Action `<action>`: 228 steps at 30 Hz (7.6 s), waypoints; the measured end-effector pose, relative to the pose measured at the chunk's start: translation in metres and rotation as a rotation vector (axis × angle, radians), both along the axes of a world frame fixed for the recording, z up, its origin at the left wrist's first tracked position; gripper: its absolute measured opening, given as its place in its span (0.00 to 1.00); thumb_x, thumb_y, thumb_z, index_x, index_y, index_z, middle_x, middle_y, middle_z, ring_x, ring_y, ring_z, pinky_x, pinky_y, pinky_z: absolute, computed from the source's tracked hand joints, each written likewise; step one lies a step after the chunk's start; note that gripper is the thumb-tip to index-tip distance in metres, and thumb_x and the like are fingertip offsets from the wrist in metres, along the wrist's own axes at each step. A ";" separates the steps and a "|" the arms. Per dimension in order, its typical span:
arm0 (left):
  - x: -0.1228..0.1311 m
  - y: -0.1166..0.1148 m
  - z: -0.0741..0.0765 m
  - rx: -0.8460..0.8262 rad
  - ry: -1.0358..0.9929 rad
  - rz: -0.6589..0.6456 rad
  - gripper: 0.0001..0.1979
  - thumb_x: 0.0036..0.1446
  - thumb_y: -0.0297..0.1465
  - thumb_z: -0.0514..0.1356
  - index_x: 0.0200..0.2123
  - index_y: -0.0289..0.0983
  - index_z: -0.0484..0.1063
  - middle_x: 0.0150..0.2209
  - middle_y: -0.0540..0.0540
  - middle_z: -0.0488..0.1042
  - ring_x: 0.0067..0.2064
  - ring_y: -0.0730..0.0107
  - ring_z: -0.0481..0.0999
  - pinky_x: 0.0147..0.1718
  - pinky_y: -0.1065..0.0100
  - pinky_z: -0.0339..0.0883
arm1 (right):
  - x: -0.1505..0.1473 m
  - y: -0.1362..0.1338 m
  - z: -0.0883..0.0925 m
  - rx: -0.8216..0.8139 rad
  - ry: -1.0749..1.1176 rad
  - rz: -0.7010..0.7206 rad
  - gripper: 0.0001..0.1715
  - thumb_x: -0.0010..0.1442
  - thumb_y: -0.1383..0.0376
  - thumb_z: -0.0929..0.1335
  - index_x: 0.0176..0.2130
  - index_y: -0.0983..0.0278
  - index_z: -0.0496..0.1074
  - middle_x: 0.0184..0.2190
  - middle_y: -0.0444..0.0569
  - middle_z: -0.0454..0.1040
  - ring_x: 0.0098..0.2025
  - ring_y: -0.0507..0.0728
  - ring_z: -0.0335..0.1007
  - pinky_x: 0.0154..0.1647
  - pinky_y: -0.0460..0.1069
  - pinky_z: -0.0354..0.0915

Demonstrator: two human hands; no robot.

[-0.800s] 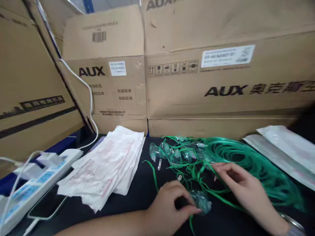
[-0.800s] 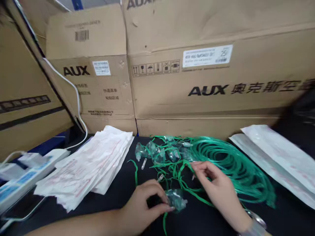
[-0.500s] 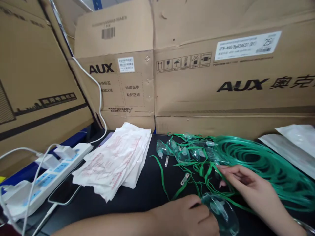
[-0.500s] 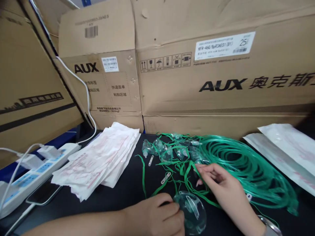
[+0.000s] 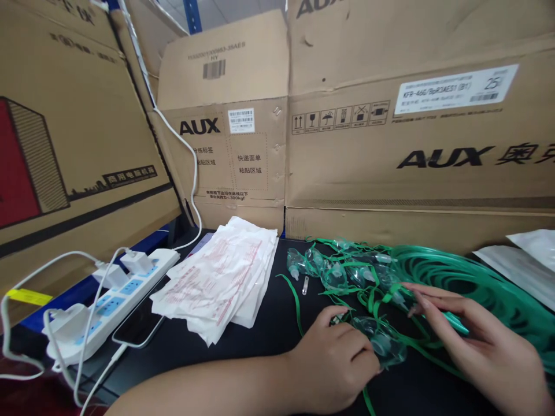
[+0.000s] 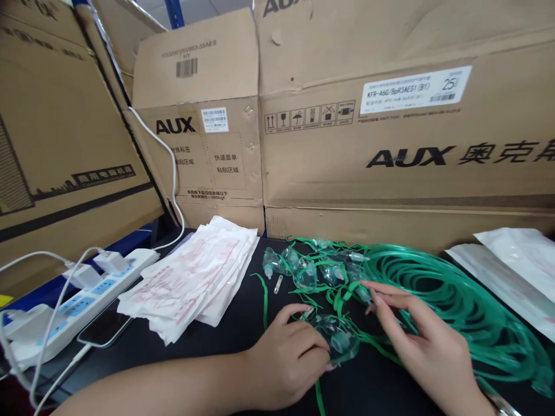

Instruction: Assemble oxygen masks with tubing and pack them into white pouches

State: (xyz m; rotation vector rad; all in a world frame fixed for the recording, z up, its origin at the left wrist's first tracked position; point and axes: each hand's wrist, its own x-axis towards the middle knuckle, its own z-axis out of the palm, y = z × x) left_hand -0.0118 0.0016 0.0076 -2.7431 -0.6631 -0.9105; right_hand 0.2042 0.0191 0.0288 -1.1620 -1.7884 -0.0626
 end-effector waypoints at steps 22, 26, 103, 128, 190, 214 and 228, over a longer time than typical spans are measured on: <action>0.000 0.001 0.000 0.031 0.137 0.025 0.05 0.57 0.26 0.53 0.31 0.37 0.68 0.32 0.50 0.72 0.34 0.73 0.71 0.51 0.59 0.52 | -0.033 0.007 0.021 -0.569 0.564 0.242 0.13 0.48 0.55 0.69 0.28 0.62 0.71 0.21 0.47 0.73 0.22 0.53 0.66 0.21 0.46 0.63; -0.001 0.000 -0.002 -0.046 0.047 0.014 0.06 0.58 0.28 0.52 0.31 0.36 0.68 0.31 0.50 0.73 0.35 0.72 0.71 0.51 0.59 0.54 | -0.032 0.007 0.012 -0.730 0.687 0.286 0.15 0.49 0.55 0.69 0.28 0.64 0.69 0.18 0.45 0.71 0.21 0.52 0.64 0.21 0.46 0.61; -0.003 0.003 -0.003 -0.351 0.011 -0.060 0.07 0.58 0.27 0.51 0.37 0.37 0.68 0.37 0.46 0.74 0.40 0.67 0.71 0.50 0.60 0.56 | -0.012 0.010 0.004 -0.834 0.811 0.220 0.24 0.42 0.54 0.72 0.38 0.66 0.72 0.21 0.41 0.64 0.24 0.50 0.58 0.25 0.45 0.56; 0.010 0.017 -0.005 -1.569 -0.870 -0.139 0.17 0.48 0.43 0.61 0.21 0.34 0.74 0.22 0.48 0.73 0.27 0.70 0.71 0.31 0.70 0.63 | -0.027 -0.029 0.003 -0.048 -0.336 0.286 0.16 0.63 0.70 0.56 0.45 0.64 0.68 0.33 0.52 0.73 0.34 0.53 0.69 0.35 0.46 0.69; 0.010 0.012 -0.001 -1.839 -1.370 -0.253 0.05 0.47 0.30 0.65 0.24 0.34 0.75 0.26 0.48 0.76 0.32 0.73 0.73 0.37 0.74 0.63 | -0.051 -0.015 -0.016 -1.132 0.609 0.337 0.26 0.38 0.48 0.72 0.20 0.63 0.60 0.07 0.31 0.54 0.08 0.43 0.45 0.08 0.41 0.40; 0.009 0.013 -0.003 -1.897 -1.315 -0.196 0.10 0.36 0.22 0.70 0.25 0.33 0.73 0.26 0.45 0.80 0.30 0.72 0.76 0.34 0.73 0.65 | -0.047 -0.022 0.000 -1.397 0.715 0.311 0.14 0.43 0.60 0.72 0.20 0.66 0.66 0.03 0.31 0.53 0.05 0.41 0.39 0.07 0.40 0.35; 0.009 0.009 0.003 -1.840 -1.129 -0.142 0.14 0.37 0.23 0.69 0.32 0.34 0.76 0.29 0.44 0.81 0.33 0.69 0.78 0.38 0.70 0.67 | -0.048 -0.019 0.001 -1.300 0.707 0.222 0.16 0.39 0.59 0.73 0.19 0.65 0.64 0.02 0.31 0.53 0.05 0.41 0.39 0.07 0.40 0.33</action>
